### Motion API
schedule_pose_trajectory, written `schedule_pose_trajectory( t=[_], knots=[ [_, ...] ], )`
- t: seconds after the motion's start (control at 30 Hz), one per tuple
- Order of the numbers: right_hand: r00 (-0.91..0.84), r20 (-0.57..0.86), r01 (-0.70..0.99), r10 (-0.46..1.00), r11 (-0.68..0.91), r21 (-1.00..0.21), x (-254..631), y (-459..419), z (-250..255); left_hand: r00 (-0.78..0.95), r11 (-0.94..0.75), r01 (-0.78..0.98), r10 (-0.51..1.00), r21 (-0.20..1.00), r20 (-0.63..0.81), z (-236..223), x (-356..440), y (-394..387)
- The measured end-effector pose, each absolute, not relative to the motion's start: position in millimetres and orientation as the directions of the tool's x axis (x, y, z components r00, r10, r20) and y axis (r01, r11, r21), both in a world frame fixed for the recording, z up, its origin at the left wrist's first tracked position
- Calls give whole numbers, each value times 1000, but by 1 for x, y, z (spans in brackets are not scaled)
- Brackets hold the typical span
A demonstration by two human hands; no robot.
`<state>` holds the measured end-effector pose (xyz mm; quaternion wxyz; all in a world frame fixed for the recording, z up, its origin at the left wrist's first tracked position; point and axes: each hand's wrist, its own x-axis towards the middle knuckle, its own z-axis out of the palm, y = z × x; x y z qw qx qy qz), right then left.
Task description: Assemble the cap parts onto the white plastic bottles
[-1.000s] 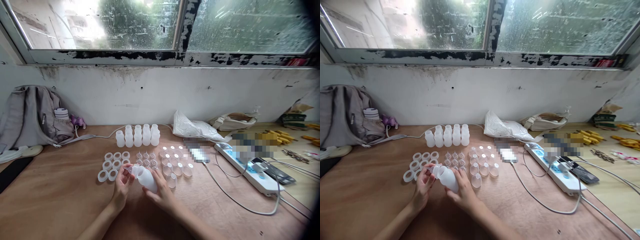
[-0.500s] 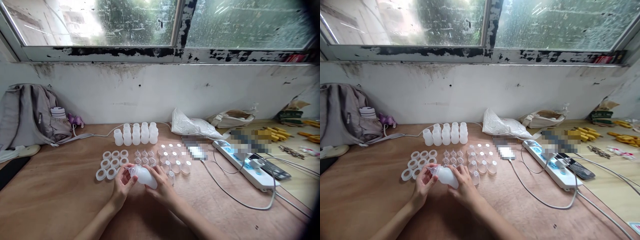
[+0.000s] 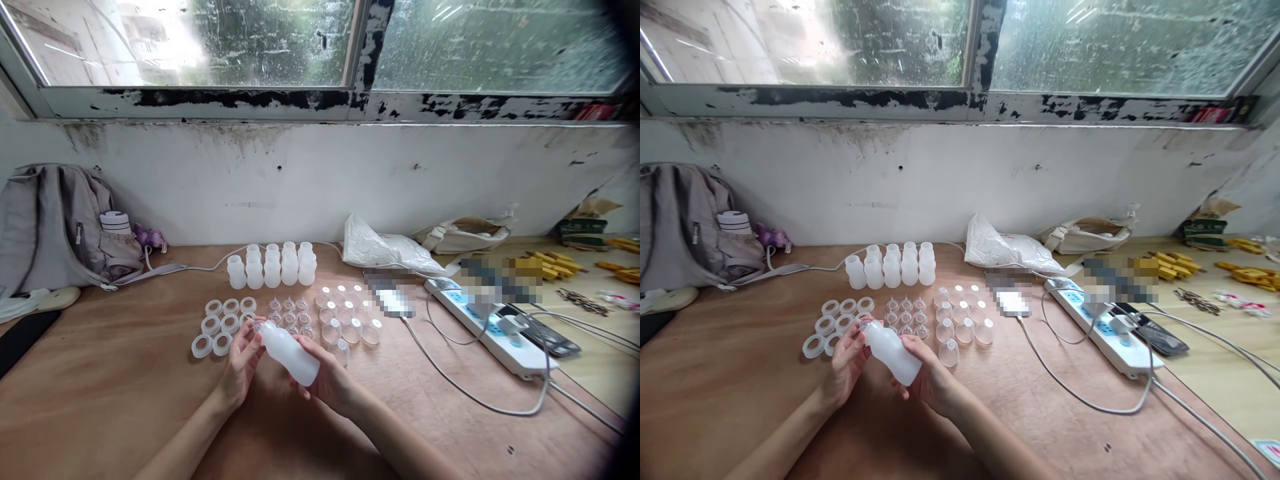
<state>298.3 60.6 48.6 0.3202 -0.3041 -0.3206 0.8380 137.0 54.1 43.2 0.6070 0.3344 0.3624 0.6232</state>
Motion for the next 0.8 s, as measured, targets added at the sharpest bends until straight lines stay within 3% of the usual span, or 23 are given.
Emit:
schedule_pose_trajectory(
  t=[0.17, 0.37, 0.6, 0.8],
  knots=[
    [-521, -246, -424, 817, -498, -756, 297, 59, 49, -64, -1, -550, 997, 835, -41, 42, 135, 56],
    [-466, -325, -396, 823, -523, -755, 291, 61, 51, -79, -28, -550, 997, 835, -18, 38, 135, 57],
    [-505, -183, -378, 843, -407, -831, 299, 59, 52, -99, -37, -542, 995, 840, -20, 38, 136, 57],
    [-568, -330, -291, 754, -559, -776, 297, 62, 48, -69, -26, -568, 997, 823, -16, 35, 134, 58]
  ],
)
